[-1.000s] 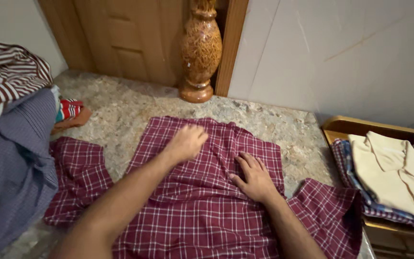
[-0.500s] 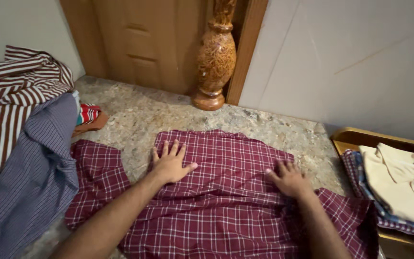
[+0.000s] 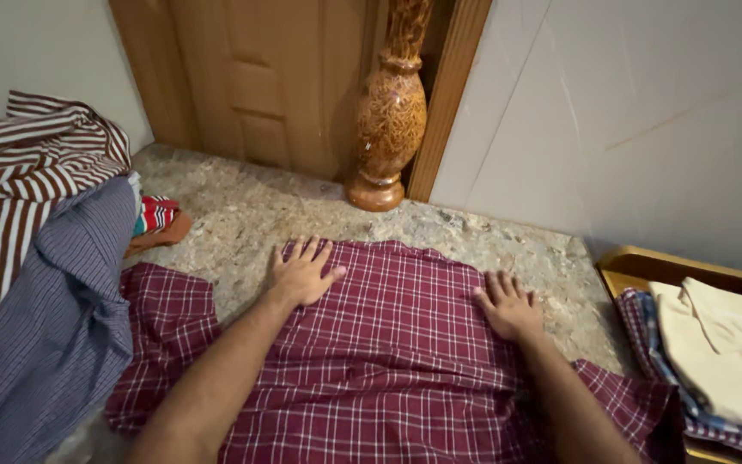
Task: The person picks up a shirt from a pile, spreads it on a surface, and folds it by tucking in the sides and bottom. The person then picks up a striped shirt, spreads it on the same surface, and folds the sleeves and body into a compact shape.
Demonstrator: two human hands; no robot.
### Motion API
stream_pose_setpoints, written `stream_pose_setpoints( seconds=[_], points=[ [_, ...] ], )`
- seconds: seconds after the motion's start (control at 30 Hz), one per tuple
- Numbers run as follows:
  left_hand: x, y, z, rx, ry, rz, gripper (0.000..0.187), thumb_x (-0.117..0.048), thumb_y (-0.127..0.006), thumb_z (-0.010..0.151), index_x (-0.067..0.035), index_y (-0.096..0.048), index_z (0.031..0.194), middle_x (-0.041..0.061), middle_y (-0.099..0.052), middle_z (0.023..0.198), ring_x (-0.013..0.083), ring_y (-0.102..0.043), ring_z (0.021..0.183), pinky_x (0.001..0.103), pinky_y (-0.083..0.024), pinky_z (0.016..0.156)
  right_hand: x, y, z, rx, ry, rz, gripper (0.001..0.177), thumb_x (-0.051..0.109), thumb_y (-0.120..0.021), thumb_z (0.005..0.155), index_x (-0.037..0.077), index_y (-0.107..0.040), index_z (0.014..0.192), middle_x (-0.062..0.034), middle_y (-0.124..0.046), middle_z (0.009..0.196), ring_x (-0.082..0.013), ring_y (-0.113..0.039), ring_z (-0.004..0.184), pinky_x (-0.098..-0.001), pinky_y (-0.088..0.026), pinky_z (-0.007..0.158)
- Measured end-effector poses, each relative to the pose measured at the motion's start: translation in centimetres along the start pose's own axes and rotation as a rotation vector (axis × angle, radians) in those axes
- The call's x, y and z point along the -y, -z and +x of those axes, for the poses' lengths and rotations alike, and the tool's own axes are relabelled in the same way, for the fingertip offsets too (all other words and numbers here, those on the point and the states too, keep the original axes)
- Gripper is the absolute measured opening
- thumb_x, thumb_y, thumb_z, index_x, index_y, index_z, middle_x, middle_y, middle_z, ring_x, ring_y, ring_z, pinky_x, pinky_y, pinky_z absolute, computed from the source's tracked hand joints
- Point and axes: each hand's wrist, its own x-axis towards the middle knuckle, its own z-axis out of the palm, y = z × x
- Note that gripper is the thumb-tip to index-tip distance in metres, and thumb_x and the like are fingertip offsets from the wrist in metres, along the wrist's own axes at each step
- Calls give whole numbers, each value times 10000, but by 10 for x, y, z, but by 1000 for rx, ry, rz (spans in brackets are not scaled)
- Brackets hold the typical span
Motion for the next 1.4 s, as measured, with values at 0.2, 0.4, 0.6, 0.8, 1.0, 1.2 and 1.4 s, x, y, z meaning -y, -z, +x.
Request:
stream_pose_setpoints(
  seconds=[0.2,0.4,0.6,0.8,1.0,1.2,1.4],
  points=[
    [24,-11,34,-140,46,-31,590,-394,-418,1021,-157,-373,1559,93,-337,1633,328,-266,1527,626,-208,1213,-32,-5,3,-244,-76,-82,408,447,-569,1004,225,-678,1329,-106,-632,1435,-339,-601,1313,-461,-512,1073],
    [39,4,59,-222,98,25,355,-109,-609,914,-112,-705,1256,142,-629,1388,339,-543,1351,507,-454,1112,-73,-7,49,-28,-241,226,352,393,-782,828,158,-809,1088,-147,-769,951,-340,-771,925,-445,-610,856],
    [40,9,97,-227,244,-103,260,-115,-721,855,-93,-766,1111,176,-695,1243,371,-672,1158,498,-567,946,-95,-11,96,28,-336,875,236,160,-757,877,3,-767,1053,-172,-726,807,-330,-686,698,-456,-579,611],
    [35,18,126,-1023,246,-559,47,-88,-747,883,-80,-711,913,165,-729,940,378,-712,928,495,-590,797,-78,45,98,-340,-18,1476,101,-9,-707,923,-25,-616,961,-108,-706,949,-194,-733,835,-367,-667,792],
    [51,33,101,-815,-58,-1477,85,38,-667,945,-9,-635,1007,51,-708,907,143,-753,810,267,-643,653,-67,93,59,-384,143,1680,110,-51,-668,968,-12,-597,1042,-137,-686,1026,-254,-741,967,-405,-652,924],
    [78,16,3,-534,-339,-1265,103,27,-698,903,-5,-648,987,77,-755,1030,145,-744,909,286,-649,783,-80,98,-26,-207,49,1358,79,-22,-631,963,6,-575,1012,-125,-678,1052,-257,-726,1013,-427,-585,936],
    [86,9,-90,-401,-380,-951,134,-47,-738,876,-41,-703,1006,66,-772,1038,144,-712,966,293,-574,868,-107,78,-84,-19,65,1165,79,51,-683,924,14,-646,983,-104,-716,1037,-225,-709,1023,-415,-619,911]
  ],
)
